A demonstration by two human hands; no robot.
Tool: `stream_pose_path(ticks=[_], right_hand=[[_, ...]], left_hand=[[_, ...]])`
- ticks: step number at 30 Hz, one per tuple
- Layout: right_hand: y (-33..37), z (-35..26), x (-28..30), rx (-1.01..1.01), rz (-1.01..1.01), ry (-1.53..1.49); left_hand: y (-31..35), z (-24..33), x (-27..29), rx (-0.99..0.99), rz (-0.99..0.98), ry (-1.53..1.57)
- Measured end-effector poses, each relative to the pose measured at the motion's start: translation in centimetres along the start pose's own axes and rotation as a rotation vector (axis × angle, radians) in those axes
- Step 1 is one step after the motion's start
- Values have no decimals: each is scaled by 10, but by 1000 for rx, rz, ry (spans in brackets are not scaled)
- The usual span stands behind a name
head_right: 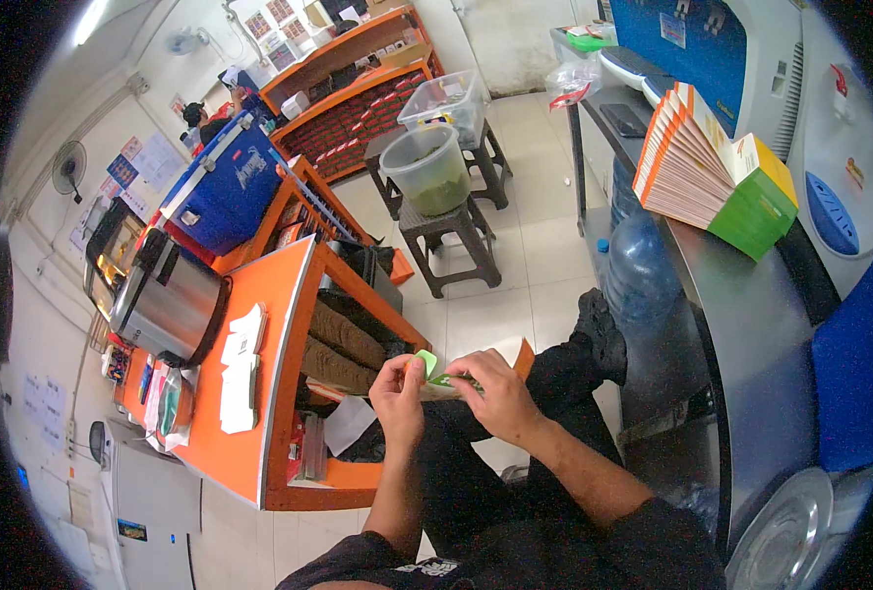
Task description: The person assembles cardboard food boxes by hand, folding the flaps and interlocking the tabs to form the box shape, and places them onto a stack on a metal table.
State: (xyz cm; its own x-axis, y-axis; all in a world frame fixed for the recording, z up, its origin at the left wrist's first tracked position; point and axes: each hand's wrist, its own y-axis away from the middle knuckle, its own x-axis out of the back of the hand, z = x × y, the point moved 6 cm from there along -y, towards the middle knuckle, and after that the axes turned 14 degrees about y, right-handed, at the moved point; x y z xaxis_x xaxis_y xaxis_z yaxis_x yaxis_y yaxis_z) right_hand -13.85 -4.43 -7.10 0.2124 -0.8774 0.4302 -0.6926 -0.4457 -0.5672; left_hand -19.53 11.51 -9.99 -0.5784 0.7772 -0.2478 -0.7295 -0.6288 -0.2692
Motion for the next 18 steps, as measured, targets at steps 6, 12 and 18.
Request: stream_pose_path(ticks=[6,12,18], right_hand=[[4,8,-5,9,35,13],[0,-4,-1,228,138,239],[2,4,1,124,146,108]], left_hand=[[-2,-3,-4,103,-85,-136],[-7,11,-18,111,-387,-493],[-6,19,-25,209,-492,-235]])
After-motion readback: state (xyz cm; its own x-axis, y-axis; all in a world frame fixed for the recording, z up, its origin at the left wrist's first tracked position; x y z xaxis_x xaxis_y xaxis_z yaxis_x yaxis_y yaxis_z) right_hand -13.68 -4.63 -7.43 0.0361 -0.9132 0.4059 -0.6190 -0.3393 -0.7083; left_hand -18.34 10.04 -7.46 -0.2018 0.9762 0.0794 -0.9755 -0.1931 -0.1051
